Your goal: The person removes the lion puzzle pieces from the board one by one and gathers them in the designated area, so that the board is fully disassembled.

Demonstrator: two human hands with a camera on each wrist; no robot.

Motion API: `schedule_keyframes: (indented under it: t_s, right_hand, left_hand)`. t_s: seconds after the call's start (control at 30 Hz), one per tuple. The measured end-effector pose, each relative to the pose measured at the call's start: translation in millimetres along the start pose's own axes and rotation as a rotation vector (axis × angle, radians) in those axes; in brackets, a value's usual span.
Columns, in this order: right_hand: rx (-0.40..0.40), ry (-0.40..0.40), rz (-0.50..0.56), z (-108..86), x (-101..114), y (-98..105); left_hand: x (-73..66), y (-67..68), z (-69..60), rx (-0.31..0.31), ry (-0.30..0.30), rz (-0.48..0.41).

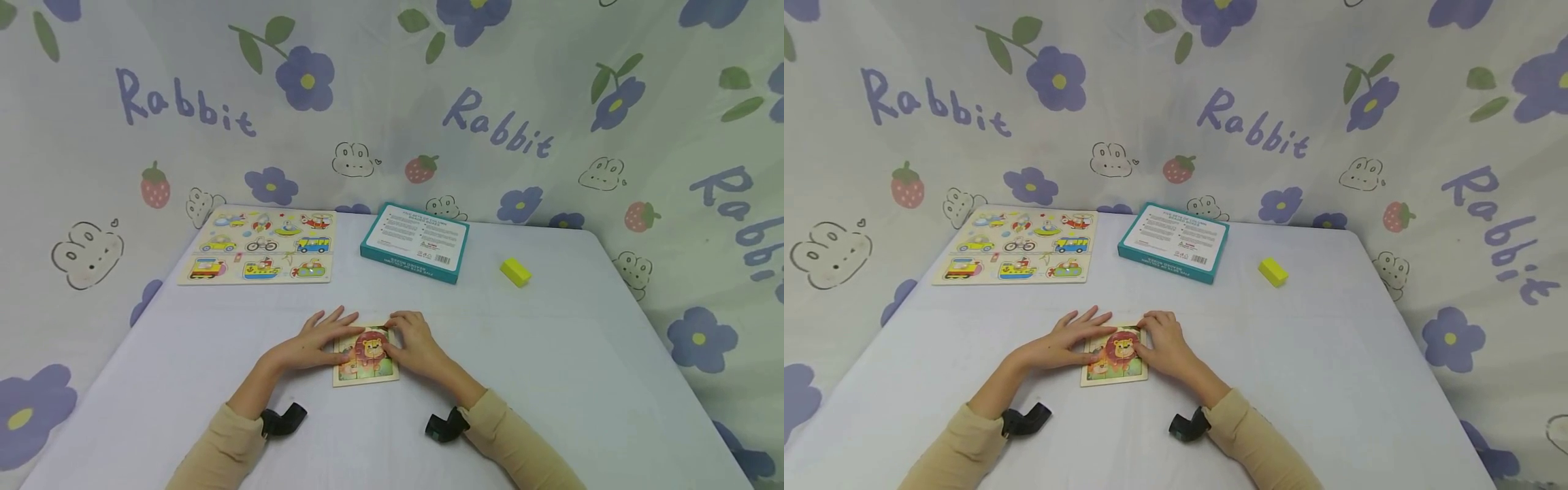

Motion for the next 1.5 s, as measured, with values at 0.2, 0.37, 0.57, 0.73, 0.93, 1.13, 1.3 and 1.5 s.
schedule_keyframes:
  t_s: [0.2,0.37,0.57,0.73,0.93,1.13,1.3,1.5]
  right_hand:
    - [-0.019,-0.028,0.072,1.1,0.7,0.8]
    - [-0.032,-0.058,0.101,1.9,-1.0,0.6]
    - [-0.051,-0.091,0.177,3.4,-1.4,1.8]
    - [-0.064,-0.084,0.18,3.8,-1.9,2.1]
    - [-0.076,-0.033,0.172,3.5,-1.9,1.6]
    - [-0.079,-0.017,0.199,2.7,-1.2,0.1]
    - [-0.101,0.03,0.177,1.9,-1.1,-1.2]
    - [-0.094,0.066,0.182,1.3,-0.6,-2.6]
  left_hand:
    - [-1.0,0.6,-0.2,0.005,-0.002,0.0]
    - [-2.0,1.2,0.1,0.008,-0.01,0.019]
    - [-2.1,0.8,1.1,0.0,-0.019,0.037]
    - [-1.7,0.7,0.8,0.001,-0.019,0.041]
    - [-2.0,1.4,-0.4,0.007,-0.019,0.035]
    - [-2.6,1.4,-0.7,-0.004,-0.033,0.034]
    - [-2.2,0.9,0.0,-0.008,-0.035,0.041]
    - [-0.7,0.6,0.4,0.005,-0.017,0.041]
Point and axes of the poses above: each hand's wrist, its own z-axis towards the middle knuckle, its own y-axis out of the back of the hand, x = y × z, the point moved 2 cm from there along z, towards the middle knuckle, and after that the axes turned 15 degrees about z, right-handed, at the moved point
